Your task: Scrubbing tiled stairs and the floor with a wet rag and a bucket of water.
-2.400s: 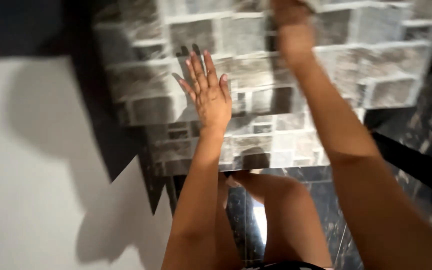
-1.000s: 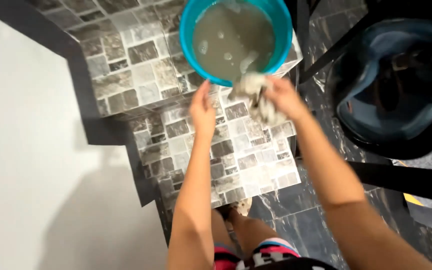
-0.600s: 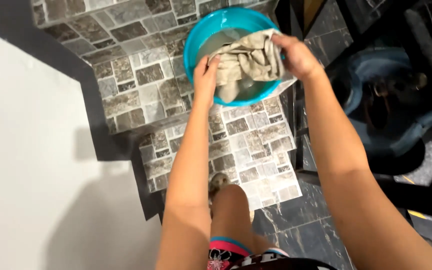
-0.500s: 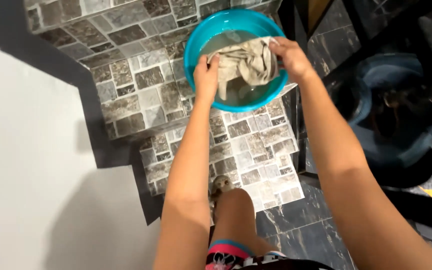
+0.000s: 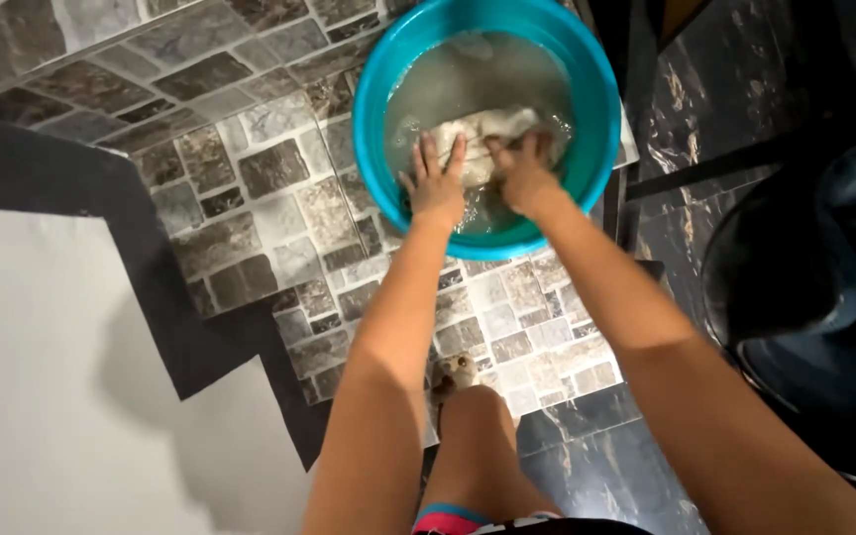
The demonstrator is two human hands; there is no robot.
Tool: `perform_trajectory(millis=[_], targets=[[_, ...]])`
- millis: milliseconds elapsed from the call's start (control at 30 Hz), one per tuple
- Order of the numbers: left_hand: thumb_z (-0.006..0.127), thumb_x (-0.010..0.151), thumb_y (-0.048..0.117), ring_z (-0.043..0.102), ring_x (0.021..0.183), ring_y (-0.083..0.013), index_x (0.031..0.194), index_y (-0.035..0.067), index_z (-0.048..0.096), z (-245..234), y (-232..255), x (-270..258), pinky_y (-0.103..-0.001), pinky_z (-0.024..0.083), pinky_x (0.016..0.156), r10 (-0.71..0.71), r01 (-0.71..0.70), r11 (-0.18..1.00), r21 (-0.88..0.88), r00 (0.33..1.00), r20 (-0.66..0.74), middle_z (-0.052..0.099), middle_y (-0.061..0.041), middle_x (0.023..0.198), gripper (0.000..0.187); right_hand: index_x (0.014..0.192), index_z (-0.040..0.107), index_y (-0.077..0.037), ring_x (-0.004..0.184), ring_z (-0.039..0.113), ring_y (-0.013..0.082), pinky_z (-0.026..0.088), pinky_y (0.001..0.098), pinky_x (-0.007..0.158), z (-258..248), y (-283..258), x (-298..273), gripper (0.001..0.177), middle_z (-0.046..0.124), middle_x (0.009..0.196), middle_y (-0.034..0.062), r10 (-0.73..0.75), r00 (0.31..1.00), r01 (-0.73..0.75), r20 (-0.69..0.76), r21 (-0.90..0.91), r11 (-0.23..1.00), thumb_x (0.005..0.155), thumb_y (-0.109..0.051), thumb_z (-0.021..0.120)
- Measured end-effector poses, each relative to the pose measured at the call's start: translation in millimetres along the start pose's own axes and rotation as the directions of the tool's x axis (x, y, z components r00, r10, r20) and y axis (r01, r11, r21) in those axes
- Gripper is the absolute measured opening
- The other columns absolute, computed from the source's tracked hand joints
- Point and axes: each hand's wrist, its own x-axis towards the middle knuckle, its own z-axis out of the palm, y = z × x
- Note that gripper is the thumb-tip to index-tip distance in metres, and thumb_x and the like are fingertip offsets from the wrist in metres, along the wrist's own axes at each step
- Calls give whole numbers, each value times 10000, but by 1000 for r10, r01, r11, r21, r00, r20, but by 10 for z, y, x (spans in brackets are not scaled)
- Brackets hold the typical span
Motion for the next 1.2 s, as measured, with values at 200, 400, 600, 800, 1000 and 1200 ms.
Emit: perform_trajectory(millis=[200,400,600,800,1000,1200], targets=[[561,926,83,106,1533,-401,1615,410,210,966,-346,542,-551,202,1219,-132,143,988,-64,978,159,60,-140,1691,839,1584,210,-313,1384,211,585,306,579,1104,147,113,264,800,33,1609,274,-105,982,128,155,-143,982,893,-184,592],[778,852,248,308,1517,-364,1412,303,555,-88,72,34,-527,327,1209,-81,86,993,-87,995,50,329,-113,1641,605,1183,722,-132,949,717,397,568,479,865,-907,129,-66,363,734,994,233,-346,925,339,-159,-70,938,876,26,607],[937,742,246,646,1244,-390,1136,195,639,244,113,216,-448,546,1047,112,-397,786,-474,846,-522,665,-105,1314,497,1184,680,-20,997,715,356,571,404,850,-2455,-350,-874,477,715,1121,187,-535,580,721,-614,82,688,787,204,539],[847,810,121,752,944,-331,1230,87,594,-504,445,-4,-391,603,793,60,-496,393,-774,854,-517,704,-114,1100,492,1072,660,24,1061,696,188,567,325,892,-2924,-529,-1326,330,695,1112,144,-501,535,832,-680,322,452,908,213,444],[691,891,-15,654,951,-372,1119,62,542,-442,199,144,-471,525,813,-43,-413,726,-549,770,-637,573,-166,1091,283,1041,639,-11,888,676,291,525,400,759,-2254,-301,-958,183,672,969,167,-346,655,563,-672,128,816,979,-78,798],[614,753,-90,551,1195,-417,1341,140,554,89,66,163,-478,474,1030,111,-265,915,-306,891,-440,507,-160,1436,634,1232,588,-46,1081,625,480,539,510,903,-401,293,21,356,552,1265,273,-360,783,518,-508,210,829,905,37,703]])
